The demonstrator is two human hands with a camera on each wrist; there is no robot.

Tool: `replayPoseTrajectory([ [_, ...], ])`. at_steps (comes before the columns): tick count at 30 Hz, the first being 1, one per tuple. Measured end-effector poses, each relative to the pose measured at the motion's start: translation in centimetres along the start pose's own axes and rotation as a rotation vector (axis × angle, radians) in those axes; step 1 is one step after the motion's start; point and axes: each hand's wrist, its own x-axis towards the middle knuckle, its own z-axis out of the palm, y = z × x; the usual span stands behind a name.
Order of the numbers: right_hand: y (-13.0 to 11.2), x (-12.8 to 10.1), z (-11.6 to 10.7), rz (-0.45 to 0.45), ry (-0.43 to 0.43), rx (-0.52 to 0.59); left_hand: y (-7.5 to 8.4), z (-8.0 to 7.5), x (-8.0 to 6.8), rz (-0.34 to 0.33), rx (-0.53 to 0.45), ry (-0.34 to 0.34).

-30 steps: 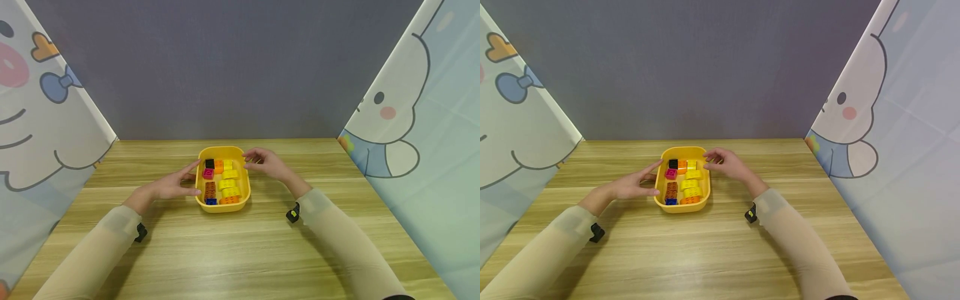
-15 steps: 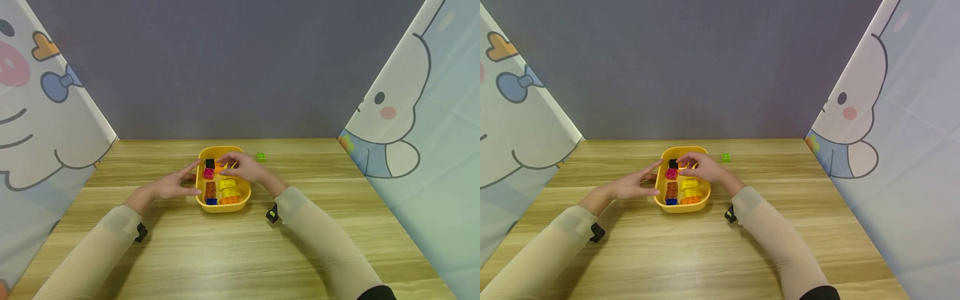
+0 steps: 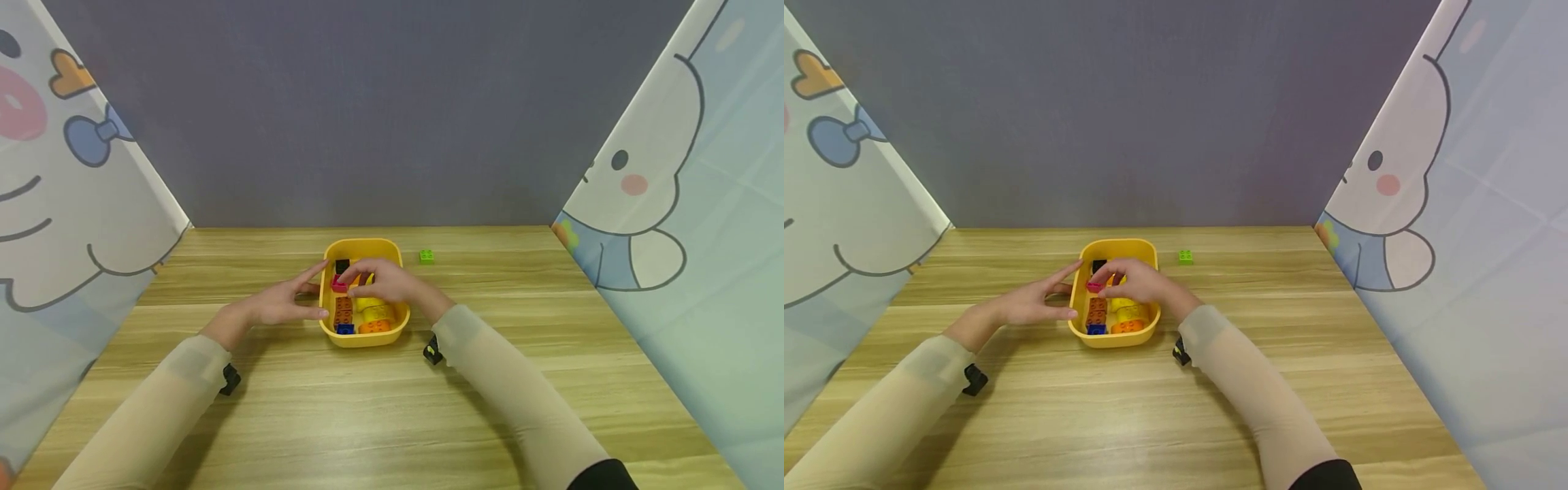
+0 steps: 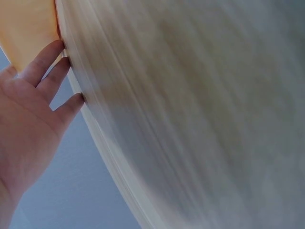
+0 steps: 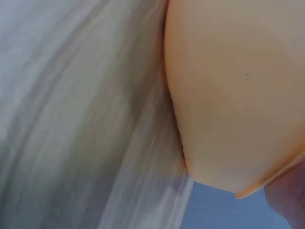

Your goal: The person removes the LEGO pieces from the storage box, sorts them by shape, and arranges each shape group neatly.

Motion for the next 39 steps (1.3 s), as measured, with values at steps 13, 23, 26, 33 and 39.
replayPoseTrajectory([
  [13,0.0,0.5,0.5,-0.015,-0.152,-0.229,-0.1,-0.1,0.0,0.022,0.013,0.001],
  [23,-0.4,0.6,0.8,0.009,-0.188,-0.326,-0.2,0.0,0.0,0.018,0.012,-0.003],
  [26,-0.4,0.7,0.9,0.025,-0.183,-0.349,-0.2,0.0,0.1,0.017,0.013,-0.002],
  [33,-0.5,0.7,1.0,0.068,-0.155,-0.339,0.0,-0.1,0.0,0.010,0.015,0.000],
  [39,-0.5,0.7,1.1,0.104,-0.135,-0.306,-0.1,-0.1,0.0,0.013,0.013,0.002],
])
